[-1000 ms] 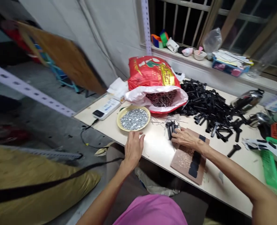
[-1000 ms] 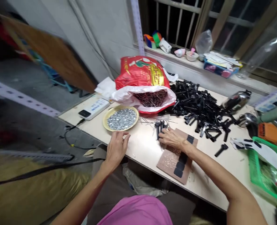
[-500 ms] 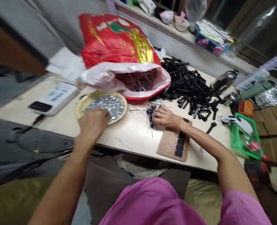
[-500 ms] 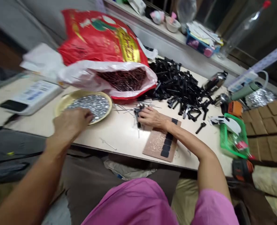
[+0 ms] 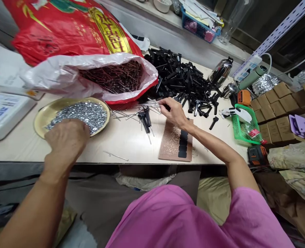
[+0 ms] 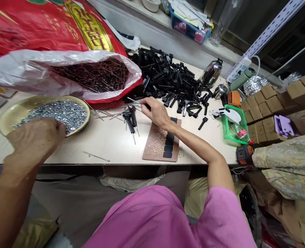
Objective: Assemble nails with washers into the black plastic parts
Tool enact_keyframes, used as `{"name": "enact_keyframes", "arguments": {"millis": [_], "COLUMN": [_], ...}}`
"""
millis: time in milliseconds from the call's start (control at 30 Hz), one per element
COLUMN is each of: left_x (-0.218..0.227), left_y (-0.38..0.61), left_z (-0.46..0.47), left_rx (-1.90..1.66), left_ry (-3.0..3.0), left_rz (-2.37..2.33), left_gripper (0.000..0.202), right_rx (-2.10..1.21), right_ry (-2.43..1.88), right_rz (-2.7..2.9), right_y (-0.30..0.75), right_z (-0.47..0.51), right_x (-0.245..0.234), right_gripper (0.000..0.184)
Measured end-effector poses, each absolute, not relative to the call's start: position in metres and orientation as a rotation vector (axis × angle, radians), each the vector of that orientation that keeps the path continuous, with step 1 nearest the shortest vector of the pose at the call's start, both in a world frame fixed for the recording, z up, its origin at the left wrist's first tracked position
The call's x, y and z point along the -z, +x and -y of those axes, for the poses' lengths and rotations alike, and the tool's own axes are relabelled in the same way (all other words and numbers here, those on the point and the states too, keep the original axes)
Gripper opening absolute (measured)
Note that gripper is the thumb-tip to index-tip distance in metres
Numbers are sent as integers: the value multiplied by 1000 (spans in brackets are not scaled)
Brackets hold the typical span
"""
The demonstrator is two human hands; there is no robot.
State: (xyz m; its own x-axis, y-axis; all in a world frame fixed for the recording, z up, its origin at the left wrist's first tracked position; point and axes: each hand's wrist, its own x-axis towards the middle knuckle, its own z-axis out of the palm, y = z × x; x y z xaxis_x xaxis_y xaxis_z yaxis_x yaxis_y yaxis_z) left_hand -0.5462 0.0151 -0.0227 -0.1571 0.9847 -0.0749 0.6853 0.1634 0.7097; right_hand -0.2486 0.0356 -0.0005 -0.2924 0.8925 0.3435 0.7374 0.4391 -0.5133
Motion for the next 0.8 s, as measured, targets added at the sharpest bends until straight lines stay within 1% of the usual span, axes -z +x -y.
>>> {"name": "enact_keyframes", "arguments": {"millis": [67,100,167,233,267,333,400,467,667,800], "left_x": [13,9,3,0,0,2,4,5,0,-1], "left_y": [-537,-533,-526,-518,-513,-499,-482,-466,-447,-445], "left_z": [-10,-8,-6,-5,-5,-2,4,9,12,10], "left_rx": [-696,-745,-974,-1246,-1328,-1436,-1499,-1529,-1562,-1581], "left_ry": [1607,1581,1472,1239,1105,886,766,689,618,579], "left_rz": [-2120,-2181,-2176,-2040,-1883,-1536,-1293,-1158,-1034,-1028], "left_gripper": [24,22,16,11,11,21,32,36,36,37], "right_rx": [-359,-364,-381,-432,-457,-492,-484,-450,-346,-321], "right_ry": [-1398,-1399,-1375,-1324,-1281,-1193,-1131,-1115,-1222,-1256], "right_rz": [2071,2061,2048,2026,2020,2027,2052,2090,2218,2287], "right_y": [-244,-243,-246,-256,-263,-280,-296,-309,-312,-306], "right_z": [-24,-18,-9,-4,-1,3,9,13,16,16], "right_x": [-4,-6,-10,-13,-15,-17,-18,-17,-15,-17], "right_gripper": [19,18,18,21,23,26,28,30,40,43]}}
